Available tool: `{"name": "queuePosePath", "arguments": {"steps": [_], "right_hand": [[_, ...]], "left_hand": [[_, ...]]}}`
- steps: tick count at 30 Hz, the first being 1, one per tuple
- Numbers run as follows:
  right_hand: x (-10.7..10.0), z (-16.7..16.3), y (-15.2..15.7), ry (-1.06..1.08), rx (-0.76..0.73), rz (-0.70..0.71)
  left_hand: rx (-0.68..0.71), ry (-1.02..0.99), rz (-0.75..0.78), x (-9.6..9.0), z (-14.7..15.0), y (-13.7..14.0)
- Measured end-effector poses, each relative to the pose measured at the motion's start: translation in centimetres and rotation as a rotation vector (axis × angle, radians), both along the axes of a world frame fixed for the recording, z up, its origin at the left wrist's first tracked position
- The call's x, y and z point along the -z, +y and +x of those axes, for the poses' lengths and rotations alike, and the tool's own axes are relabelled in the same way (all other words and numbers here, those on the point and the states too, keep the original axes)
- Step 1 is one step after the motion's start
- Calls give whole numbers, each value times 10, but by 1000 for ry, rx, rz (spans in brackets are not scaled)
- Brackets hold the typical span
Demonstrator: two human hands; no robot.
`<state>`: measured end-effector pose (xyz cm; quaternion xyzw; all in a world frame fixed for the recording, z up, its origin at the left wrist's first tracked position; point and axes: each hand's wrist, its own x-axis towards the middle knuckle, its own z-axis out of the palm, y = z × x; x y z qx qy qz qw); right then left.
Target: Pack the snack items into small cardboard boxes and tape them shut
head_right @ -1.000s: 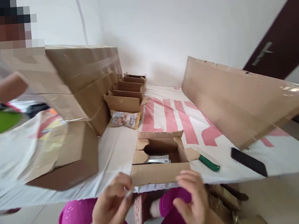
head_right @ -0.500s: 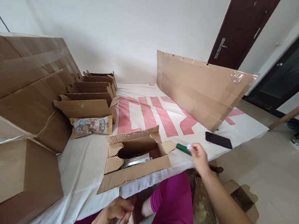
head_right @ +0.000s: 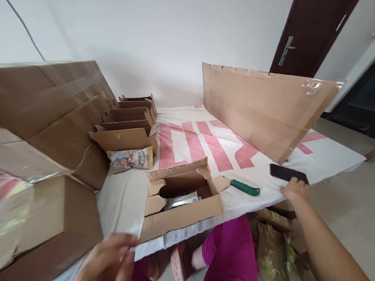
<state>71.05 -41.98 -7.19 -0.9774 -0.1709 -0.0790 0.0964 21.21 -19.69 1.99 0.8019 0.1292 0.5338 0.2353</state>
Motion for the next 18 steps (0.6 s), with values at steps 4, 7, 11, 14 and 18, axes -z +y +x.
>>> {"name": "queuePosePath", "arguments": {"steps": [4,7,11,14,18], "right_hand": [[-8,-26,28,-104,-128,83],[-30,-73,62,-165,-498,355],[-81,-163,101,-87,-960,666],[-112,-222,124,76,-1343,612],[-114,-254,155,139,-1537,335]], "left_hand": [[18,378,208,-25,20,36],[111,709,311,-27,40,50],[-101,845,346,-22,48,49],[-274,772,343,-16,41,43],[-511,643,238,4,21,43]]}}
